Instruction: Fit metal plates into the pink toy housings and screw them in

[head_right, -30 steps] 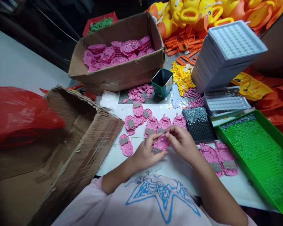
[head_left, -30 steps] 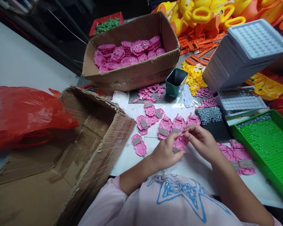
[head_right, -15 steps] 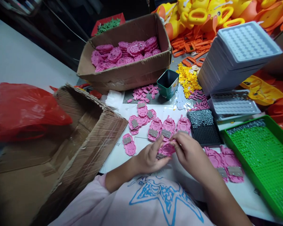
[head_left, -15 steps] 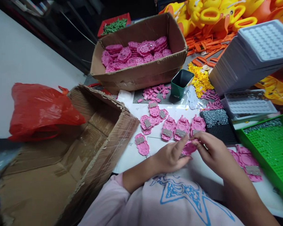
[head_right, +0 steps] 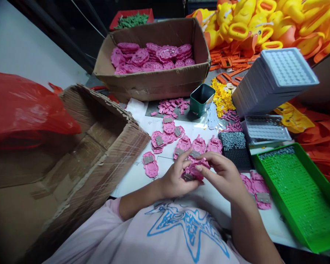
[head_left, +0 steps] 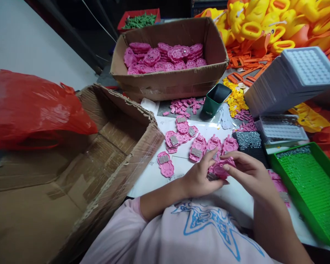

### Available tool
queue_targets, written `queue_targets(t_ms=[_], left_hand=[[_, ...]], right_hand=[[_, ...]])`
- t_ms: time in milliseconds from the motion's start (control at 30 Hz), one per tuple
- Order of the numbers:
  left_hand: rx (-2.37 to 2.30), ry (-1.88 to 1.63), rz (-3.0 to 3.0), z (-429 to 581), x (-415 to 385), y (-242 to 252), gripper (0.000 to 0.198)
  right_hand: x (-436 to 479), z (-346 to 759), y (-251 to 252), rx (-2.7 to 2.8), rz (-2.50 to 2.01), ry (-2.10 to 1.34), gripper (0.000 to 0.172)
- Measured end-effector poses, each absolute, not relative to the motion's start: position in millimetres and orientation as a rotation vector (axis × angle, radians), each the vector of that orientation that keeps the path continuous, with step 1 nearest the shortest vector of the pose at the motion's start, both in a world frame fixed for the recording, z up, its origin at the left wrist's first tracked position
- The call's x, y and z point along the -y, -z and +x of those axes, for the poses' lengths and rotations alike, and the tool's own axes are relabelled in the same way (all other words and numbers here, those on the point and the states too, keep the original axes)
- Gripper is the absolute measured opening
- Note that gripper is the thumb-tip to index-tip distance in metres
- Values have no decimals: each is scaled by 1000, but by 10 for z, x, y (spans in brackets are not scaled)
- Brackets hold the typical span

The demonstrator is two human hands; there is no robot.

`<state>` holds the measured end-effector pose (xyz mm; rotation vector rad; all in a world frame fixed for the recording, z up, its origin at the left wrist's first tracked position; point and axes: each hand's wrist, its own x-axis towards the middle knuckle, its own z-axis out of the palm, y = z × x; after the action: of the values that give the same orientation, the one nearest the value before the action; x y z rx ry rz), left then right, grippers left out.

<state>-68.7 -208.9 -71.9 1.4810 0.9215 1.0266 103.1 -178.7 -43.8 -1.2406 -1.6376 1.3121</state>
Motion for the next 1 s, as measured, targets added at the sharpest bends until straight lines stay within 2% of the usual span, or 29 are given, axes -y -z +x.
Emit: queue_targets(t_ms=[133, 200, 267, 367, 433, 533, 733, 1000], left_hand=[[-931, -1150, 1512, -672, 2113, 727, 87], [-959, -1228, 1505, -667, 2123, 730, 83], [-1003, -1251, 1519, -667, 2126, 725, 76], [-1023, -1248, 1537, -664, 2122, 714, 67], [-1004, -1271, 1502, -651, 2120, 720, 65], [-983, -1293, 1371, -615, 2120, 751, 66], [-968, -1252, 1128, -577, 2103, 758, 73], [-958, -1263, 1086, -566, 2122, 759, 73]], right_hand=[[1688, 1091, 426, 1449, -1110, -1457, 27], [1509, 1083, 402, 1377, -1102, -1393, 34], [1247, 993, 367, 1506, -1217, -1179, 34], [797, 695, 354, 2153, -1329, -697, 20], [533, 436, 409, 2480, -1330, -531, 24], [240, 80, 564, 2641, -1340, -474, 29], [-66, -220, 807, 2778, -1406, -407, 25], [-115, -262, 784, 2677, -1458, -461, 20]])
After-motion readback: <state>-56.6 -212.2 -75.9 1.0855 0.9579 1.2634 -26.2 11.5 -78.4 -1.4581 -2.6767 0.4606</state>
